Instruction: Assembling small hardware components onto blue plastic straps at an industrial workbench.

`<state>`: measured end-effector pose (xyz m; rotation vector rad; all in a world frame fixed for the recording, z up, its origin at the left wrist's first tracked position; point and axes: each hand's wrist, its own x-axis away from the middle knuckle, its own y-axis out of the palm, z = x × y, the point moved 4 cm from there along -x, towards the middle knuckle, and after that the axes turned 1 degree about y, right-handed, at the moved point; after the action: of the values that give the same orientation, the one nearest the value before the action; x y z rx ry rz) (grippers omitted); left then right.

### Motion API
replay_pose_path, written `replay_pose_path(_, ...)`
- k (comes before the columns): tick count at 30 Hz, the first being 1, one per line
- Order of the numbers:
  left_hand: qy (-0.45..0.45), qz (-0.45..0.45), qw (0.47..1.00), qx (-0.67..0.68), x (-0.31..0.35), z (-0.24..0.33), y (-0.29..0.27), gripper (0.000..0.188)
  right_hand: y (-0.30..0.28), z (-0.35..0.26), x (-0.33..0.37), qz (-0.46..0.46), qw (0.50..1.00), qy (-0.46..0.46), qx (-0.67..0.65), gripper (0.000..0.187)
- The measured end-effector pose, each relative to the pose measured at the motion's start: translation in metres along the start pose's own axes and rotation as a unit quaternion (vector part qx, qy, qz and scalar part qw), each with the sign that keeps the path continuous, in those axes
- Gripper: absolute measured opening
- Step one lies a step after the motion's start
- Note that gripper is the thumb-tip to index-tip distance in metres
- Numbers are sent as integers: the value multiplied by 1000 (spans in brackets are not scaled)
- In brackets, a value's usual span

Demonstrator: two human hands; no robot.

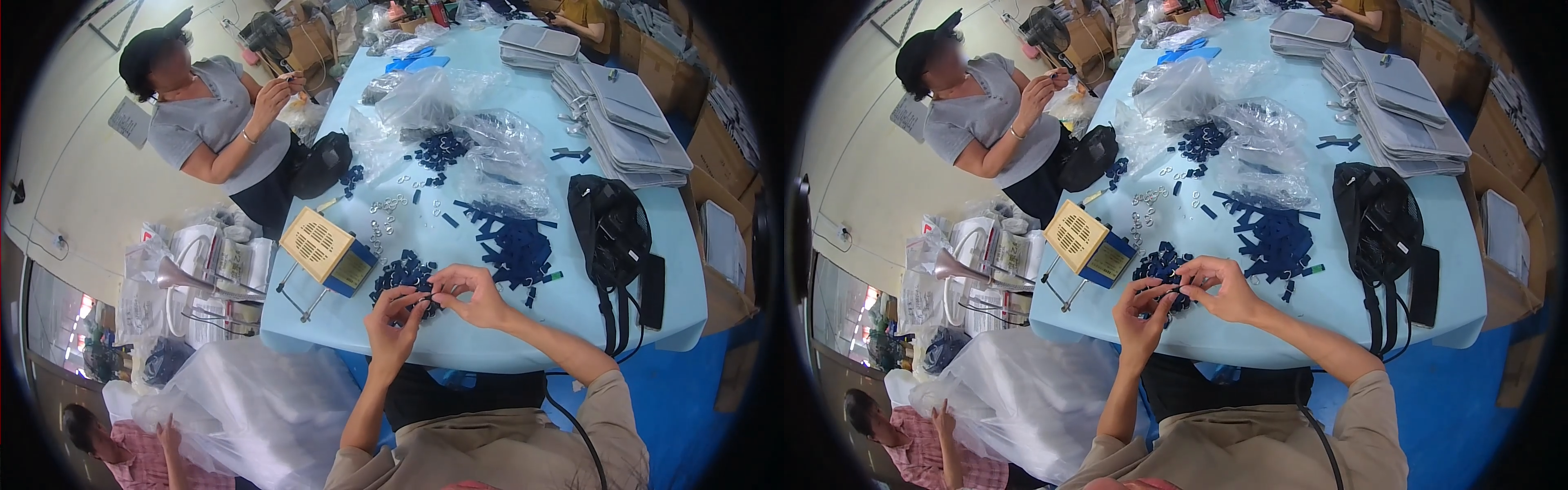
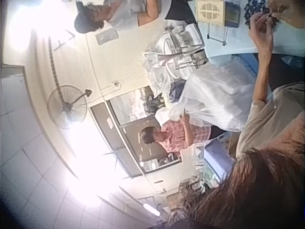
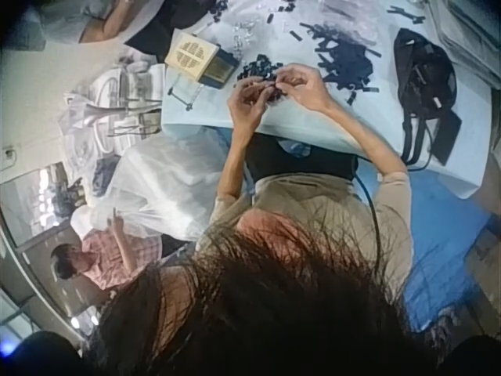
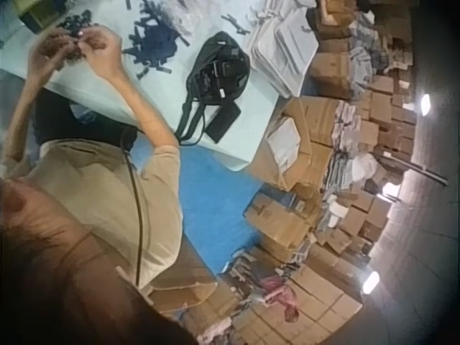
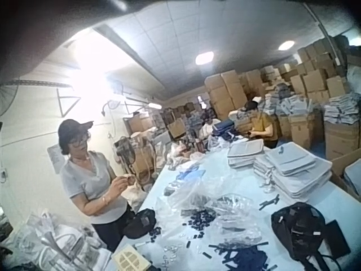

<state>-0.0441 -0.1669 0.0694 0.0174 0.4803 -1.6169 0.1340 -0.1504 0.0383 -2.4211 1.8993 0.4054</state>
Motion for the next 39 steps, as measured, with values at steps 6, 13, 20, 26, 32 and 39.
replay_pose_path(6, 11, -44, 998, -40, -8, 7, -2, 26, -3, 0, -2, -9, 999, 3, 39, 27)
replay_pose_path(13, 19, -143, 976, -163, -44, 13, -12, 24, -38, -10, -14, 70, 985, 18, 158, 22)
replay_pose_path(20, 102, -176, 927, -315, -127, -19, 41, 21, -91, 9, -14, 177, 784, -74, 590, 14)
replay_pose_path(26, 186, -176, 882, -397, -162, -64, 90, 23, -90, 10, -19, 176, 791, -85, 580, 8)
replay_pose_path(32, 155, -164, 915, -336, -174, -64, 93, 20, -89, -1, -19, 165, 777, -130, 594, 20)
replay_pose_path(39, 155, -134, 912, -356, -189, -80, 80, 20, -83, -14, -22, 239, 844, -172, 447, 13)
